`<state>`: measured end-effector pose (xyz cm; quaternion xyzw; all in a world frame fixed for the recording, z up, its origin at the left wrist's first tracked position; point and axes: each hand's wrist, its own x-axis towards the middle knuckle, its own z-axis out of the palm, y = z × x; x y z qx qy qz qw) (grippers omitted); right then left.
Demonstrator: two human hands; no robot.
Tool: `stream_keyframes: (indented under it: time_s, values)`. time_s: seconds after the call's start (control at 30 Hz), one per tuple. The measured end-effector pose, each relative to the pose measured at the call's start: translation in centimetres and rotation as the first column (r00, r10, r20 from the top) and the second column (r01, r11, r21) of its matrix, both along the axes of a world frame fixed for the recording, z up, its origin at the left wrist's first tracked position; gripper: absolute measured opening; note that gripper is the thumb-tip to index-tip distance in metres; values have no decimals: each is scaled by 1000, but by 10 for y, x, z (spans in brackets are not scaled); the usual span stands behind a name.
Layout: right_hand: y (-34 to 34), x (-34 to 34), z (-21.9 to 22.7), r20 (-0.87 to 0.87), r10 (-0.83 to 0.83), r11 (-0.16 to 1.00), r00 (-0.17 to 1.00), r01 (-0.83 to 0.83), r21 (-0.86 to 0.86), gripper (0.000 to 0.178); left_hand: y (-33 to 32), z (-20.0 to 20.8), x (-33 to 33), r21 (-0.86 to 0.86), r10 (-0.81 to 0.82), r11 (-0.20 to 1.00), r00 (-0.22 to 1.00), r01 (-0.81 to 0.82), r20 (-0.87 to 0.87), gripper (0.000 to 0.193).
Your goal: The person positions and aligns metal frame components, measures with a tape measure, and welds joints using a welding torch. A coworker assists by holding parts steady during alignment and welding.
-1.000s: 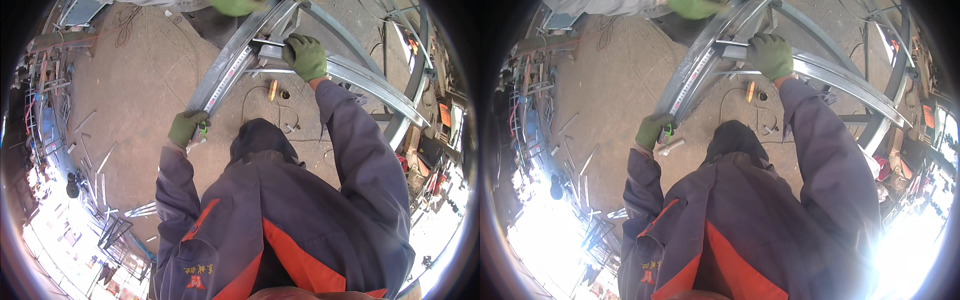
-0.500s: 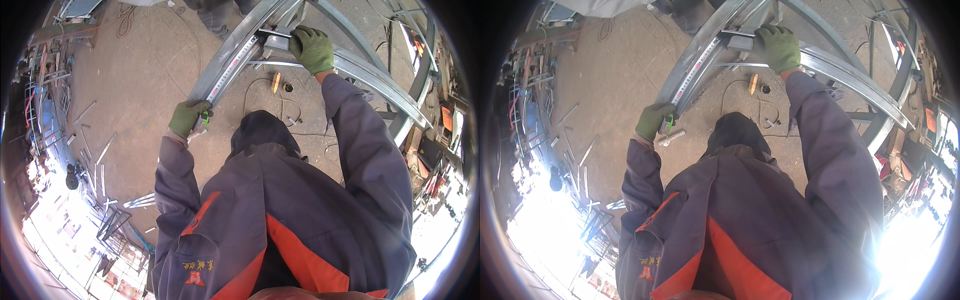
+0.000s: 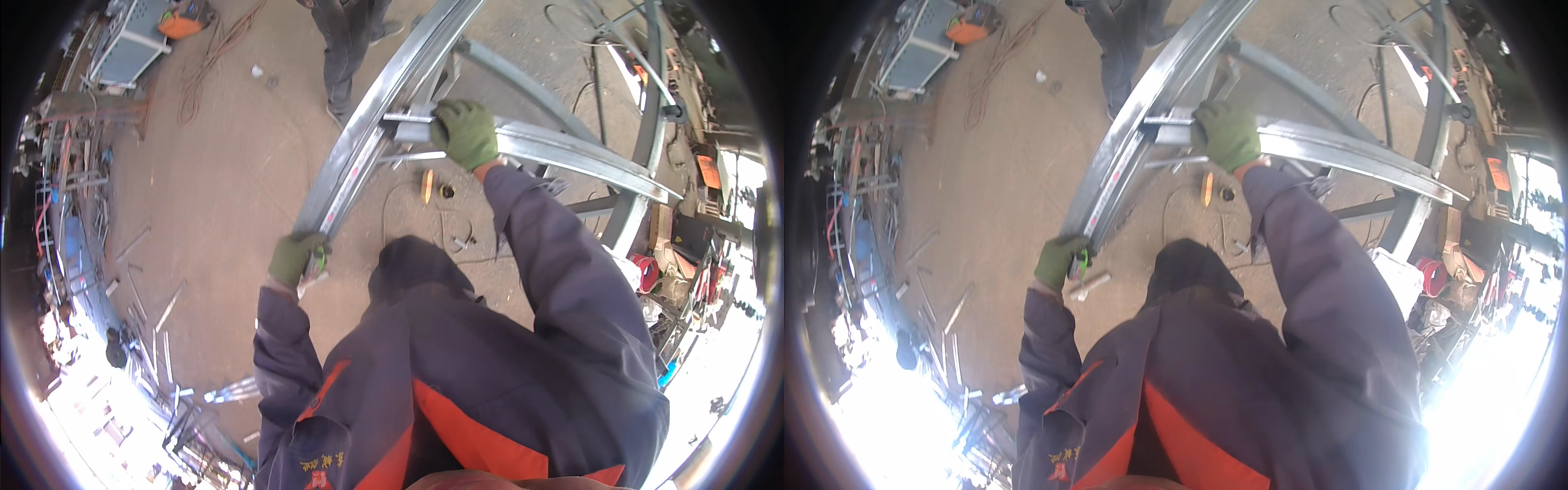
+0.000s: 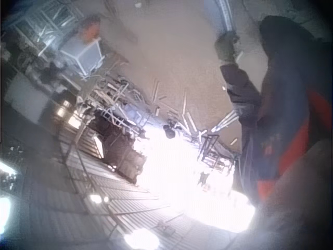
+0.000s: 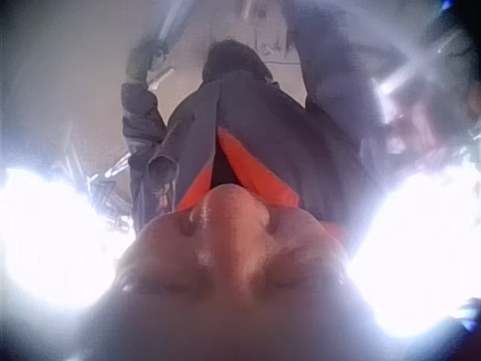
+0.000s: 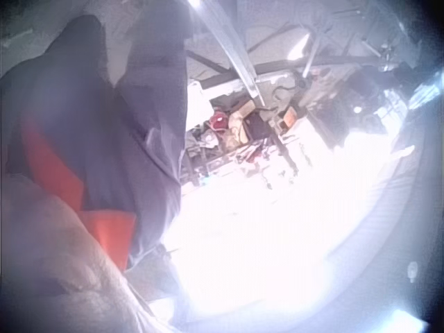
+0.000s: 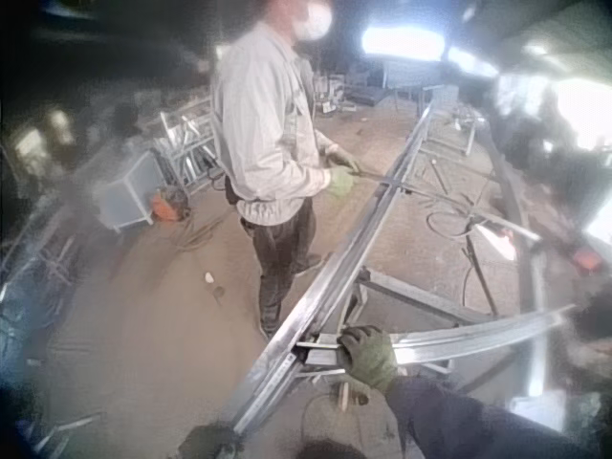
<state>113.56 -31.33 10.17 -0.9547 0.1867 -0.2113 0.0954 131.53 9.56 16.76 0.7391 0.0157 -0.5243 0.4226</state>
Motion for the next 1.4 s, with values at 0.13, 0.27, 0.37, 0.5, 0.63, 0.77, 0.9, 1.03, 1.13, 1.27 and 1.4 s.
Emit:
stream_keyframes:
  time_s: [0.13, 0.27, 0.37, 0.5, 0.63, 0.77, 0.9, 1.03, 1.13, 1.27, 1.4]
  values:
    - [0, -1, 6, 87, 32, 997, 996, -26, -71, 21, -1, 4, -2, 13, 40, 999, 999, -39, -19, 26]
    - [1, -2, 12, 88, 15, 999, 996, -10, -53, 19, 5, -8, 5, -16, 0, 1000, 1000, 0, -10, 26]
    - [0, -1, 13, 74, 9, 998, 997, -5, -57, 18, 9, -18, 9, -14, -33, 999, 999, 33, 22, 32]
    - [-1, -3, 10, 62, 0, 1000, 998, 2, -23, 21, 12, -25, 11, -34, -39, 999, 999, 41, 37, 38]
    - [0, -6, 9, 56, 7, 999, 998, -5, -41, 20, 15, -29, 11, -62, -59, 996, 997, 63, 55, 37]
    - [0, -7, 17, -2, 15, 1000, 1000, -15, 27, 21, 15, -31, 9, -43, -54, 997, 995, 57, 78, 33]
    - [-5, -11, 18, -35, 33, 993, 999, -29, 113, 25, 13, -30, 10, -40, -138, 989, 978, 146, 158, 30]
    - [-15, -21, 5, -114, 59, 998, 992, -61, -17, 27, 18, -28, 8, 9, -340, 933, 872, 360, 351, 33]
    - [-23, -43, -4, -14, 2, 1000, 1000, -1, 22, 22, 19, -33, 1, -2, -193, 980, 942, 201, 275, 34]
    - [-37, -72, -7, 5, -26, 992, 1000, 25, 126, 25, 19, -37, 2, 58, -121, 992, 970, 111, 211, 40]
    - [-45, -78, -6, 81, -48, 981, 996, 32, 192, 24, 22, -36, -7, -6, -79, 997, 968, 82, 237, 41]
